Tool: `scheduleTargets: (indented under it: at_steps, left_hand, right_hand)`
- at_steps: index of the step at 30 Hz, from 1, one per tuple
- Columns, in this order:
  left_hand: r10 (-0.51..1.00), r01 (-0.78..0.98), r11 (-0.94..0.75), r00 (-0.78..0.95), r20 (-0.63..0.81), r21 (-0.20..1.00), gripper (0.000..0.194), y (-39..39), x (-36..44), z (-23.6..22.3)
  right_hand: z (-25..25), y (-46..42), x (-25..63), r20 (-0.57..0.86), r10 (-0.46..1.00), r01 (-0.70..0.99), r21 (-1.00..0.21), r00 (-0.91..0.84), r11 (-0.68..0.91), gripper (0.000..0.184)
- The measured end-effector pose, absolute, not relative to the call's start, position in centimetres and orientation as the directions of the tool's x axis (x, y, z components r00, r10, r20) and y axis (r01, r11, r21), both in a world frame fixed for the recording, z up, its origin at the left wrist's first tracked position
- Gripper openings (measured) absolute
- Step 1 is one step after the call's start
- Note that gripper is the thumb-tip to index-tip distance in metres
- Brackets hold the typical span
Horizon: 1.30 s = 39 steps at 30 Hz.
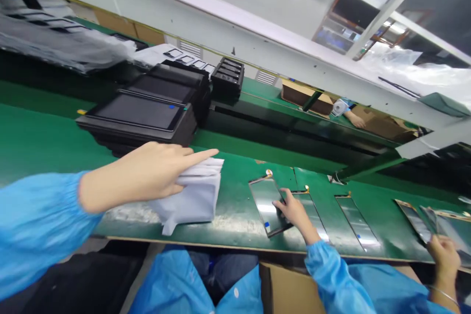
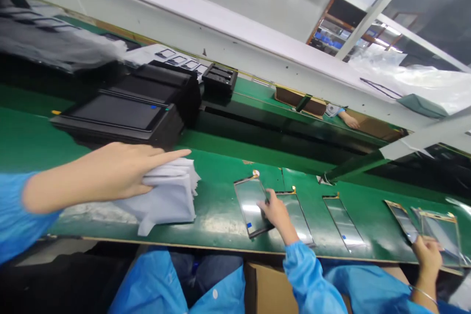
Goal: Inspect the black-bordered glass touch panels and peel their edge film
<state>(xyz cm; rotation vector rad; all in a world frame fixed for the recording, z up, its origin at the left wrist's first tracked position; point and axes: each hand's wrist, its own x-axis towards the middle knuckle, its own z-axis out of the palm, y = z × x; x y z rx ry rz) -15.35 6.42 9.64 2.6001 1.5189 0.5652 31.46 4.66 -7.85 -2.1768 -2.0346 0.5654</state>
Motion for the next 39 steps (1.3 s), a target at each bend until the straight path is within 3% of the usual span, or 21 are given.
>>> scheduleTargets:
  at_steps: [3,6,8,11,13,15,16,19,20,24,29,32,36,39]
  left_hand:
    - [0.753,0.750,-0.658,0.656,0.054,0.067,0.101,8.6,-12.4,10.7]
    - [0.722,0.714,-0.688,0.691,0.029,0.130,0.103,9.9,-8.5,11.7]
    - [0.698,0.685,-0.705,0.717,0.004,0.183,0.105,10.1,-6.6,12.1]
    - [0.667,0.624,-0.723,0.742,0.066,0.296,0.105,9.2,-7.0,11.8]
    - [0.703,0.571,-0.699,0.658,0.269,0.431,0.106,7.9,-9.2,10.2]
    - [0.799,0.514,-0.601,0.391,0.457,0.611,0.111,6.2,-11.8,7.2]
    - [0.846,0.451,-0.532,0.240,0.477,0.717,0.118,5.3,-12.7,5.2]
    - [0.959,0.243,-0.278,0.009,0.284,0.930,0.136,2.9,-13.1,-1.2]
    - [0.980,0.204,-0.189,-0.029,0.199,0.961,0.131,2.3,-12.4,-3.1]
    - [0.974,0.123,-0.039,-0.218,0.066,0.992,0.097,1.3,-8.0,-7.0]
    - [0.957,0.112,-0.025,-0.284,0.056,0.993,0.081,2.9,-5.0,-6.0]
    - [0.971,0.064,-0.018,-0.235,0.033,0.998,0.062,5.5,-4.9,-5.3]
    - [0.994,-0.063,0.040,-0.096,-0.046,0.997,0.052,9.5,-4.7,-6.0]
    - [0.993,-0.109,0.089,-0.070,-0.097,0.990,0.033,11.5,-4.2,-6.8]
  right_hand:
    - [-7.5,1.9,29.2,-0.017,0.997,0.904,-0.421,0.073,-0.074,0.067]
    - [-7.0,1.6,23.3,0.119,0.991,0.779,-0.614,-0.061,0.122,0.117]
    - [-6.8,2.6,18.8,0.252,0.955,0.387,-0.874,-0.154,0.293,0.141]
    - [-6.9,4.3,14.3,0.320,0.946,0.062,-0.945,-0.050,0.322,0.129]
    - [-7.3,4.7,13.2,0.312,0.950,0.014,-0.950,0.020,0.312,0.106]
    - [-7.9,4.6,13.0,0.300,0.952,0.000,-0.954,0.056,0.301,0.085]
    - [-8.2,4.5,13.0,0.295,0.953,-0.013,-0.955,0.067,0.296,0.079]
    - [-8.7,4.3,12.8,0.278,0.957,-0.049,-0.958,0.086,0.283,0.074]
    - [-8.8,4.4,12.6,0.271,0.958,-0.054,-0.959,0.091,0.277,0.075]
    - [-8.6,4.9,11.9,0.238,0.961,-0.035,-0.969,0.138,0.245,0.083]
    - [-8.3,5.8,12.3,0.176,0.966,0.006,-0.984,0.192,0.178,0.077]
    - [-8.3,6.9,13.2,0.123,0.967,0.026,-0.992,0.221,0.120,0.084]
    - [-8.8,9.2,14.8,0.048,0.965,0.050,-0.998,0.256,0.036,0.105]
    - [-9.5,10.2,15.8,-0.016,0.957,0.058,-0.998,0.289,-0.035,0.105]
